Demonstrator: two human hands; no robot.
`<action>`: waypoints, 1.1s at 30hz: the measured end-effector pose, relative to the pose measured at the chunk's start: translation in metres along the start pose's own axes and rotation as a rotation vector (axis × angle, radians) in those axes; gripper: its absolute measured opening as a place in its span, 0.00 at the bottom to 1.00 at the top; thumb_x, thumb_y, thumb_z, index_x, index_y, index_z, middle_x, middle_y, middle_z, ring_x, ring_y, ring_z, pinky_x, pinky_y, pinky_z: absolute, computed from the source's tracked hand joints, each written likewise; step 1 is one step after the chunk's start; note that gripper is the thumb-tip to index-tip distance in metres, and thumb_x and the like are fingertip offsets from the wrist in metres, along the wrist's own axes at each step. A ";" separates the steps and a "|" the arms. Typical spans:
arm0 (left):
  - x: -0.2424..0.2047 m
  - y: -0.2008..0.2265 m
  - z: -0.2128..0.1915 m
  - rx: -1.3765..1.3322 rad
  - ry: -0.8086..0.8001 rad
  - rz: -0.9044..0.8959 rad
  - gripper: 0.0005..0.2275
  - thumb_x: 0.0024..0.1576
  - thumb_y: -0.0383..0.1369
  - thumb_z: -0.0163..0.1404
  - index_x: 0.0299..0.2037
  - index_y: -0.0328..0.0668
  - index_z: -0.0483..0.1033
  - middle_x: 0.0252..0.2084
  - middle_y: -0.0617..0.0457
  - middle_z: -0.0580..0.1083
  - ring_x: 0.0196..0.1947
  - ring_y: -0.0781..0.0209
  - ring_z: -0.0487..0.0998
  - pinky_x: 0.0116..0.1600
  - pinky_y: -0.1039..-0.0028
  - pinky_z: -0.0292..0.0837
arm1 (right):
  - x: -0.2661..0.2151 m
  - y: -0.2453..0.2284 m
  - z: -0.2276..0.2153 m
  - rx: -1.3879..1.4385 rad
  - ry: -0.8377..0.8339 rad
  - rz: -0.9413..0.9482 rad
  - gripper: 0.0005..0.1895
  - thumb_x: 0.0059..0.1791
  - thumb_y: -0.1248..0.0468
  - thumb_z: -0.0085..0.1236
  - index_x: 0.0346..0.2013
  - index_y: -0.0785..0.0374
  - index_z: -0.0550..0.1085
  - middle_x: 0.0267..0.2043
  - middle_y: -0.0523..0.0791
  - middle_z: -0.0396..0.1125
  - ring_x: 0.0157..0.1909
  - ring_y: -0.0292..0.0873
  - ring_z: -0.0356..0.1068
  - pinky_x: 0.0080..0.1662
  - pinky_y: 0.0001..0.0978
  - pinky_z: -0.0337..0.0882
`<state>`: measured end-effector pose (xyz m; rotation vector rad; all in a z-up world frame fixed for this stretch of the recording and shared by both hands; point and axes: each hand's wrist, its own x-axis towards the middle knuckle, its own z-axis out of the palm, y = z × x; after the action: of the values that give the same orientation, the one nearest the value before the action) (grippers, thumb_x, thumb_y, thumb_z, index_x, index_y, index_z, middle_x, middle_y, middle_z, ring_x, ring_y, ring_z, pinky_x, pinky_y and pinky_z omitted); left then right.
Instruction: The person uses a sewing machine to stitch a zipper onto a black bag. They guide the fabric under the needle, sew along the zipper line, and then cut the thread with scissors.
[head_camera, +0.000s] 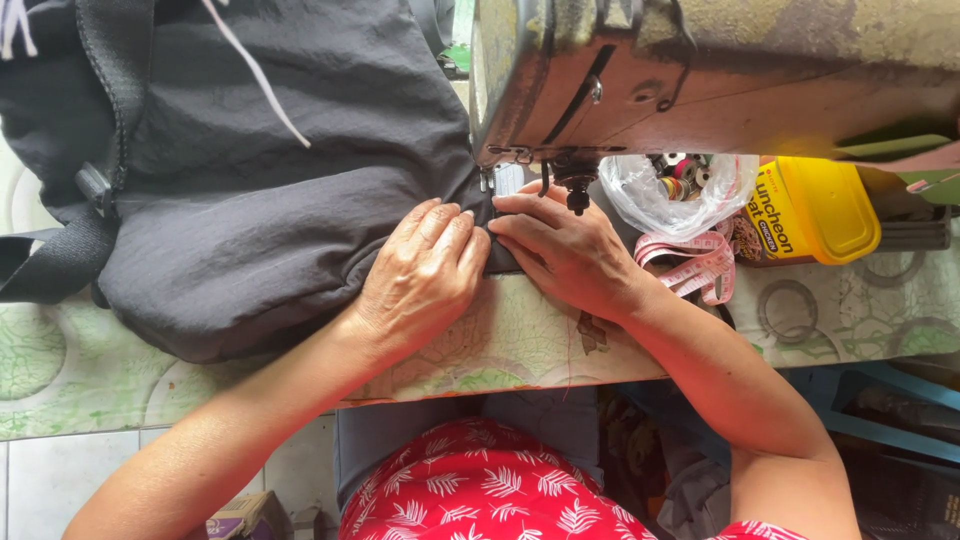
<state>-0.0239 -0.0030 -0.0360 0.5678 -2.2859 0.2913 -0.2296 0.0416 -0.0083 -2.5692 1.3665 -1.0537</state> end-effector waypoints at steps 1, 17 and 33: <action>0.001 0.001 0.000 0.002 0.000 0.001 0.07 0.63 0.26 0.46 0.36 0.33 0.77 0.36 0.40 0.75 0.43 0.46 0.79 0.56 0.59 0.77 | -0.001 0.001 0.001 0.000 0.002 -0.001 0.04 0.53 0.66 0.58 0.41 0.57 0.79 0.48 0.46 0.73 0.51 0.54 0.73 0.45 0.46 0.76; 0.005 0.004 -0.004 0.071 -0.018 -0.077 0.05 0.63 0.27 0.48 0.35 0.37 0.76 0.33 0.46 0.73 0.41 0.50 0.80 0.53 0.65 0.78 | -0.002 0.003 0.005 0.006 0.014 0.002 0.09 0.49 0.65 0.63 0.43 0.56 0.77 0.47 0.45 0.72 0.52 0.55 0.72 0.48 0.48 0.73; 0.009 -0.002 -0.023 -0.110 -0.097 -0.165 0.11 0.55 0.26 0.54 0.47 0.49 0.76 0.35 0.54 0.70 0.42 0.54 0.77 0.47 0.67 0.78 | 0.000 0.006 0.014 -0.037 0.047 -0.005 0.04 0.54 0.64 0.53 0.42 0.56 0.75 0.41 0.43 0.69 0.46 0.52 0.72 0.45 0.45 0.74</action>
<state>-0.0143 0.0013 -0.0134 0.7222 -2.3143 0.0584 -0.2257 0.0345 -0.0214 -2.5909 1.4035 -1.1071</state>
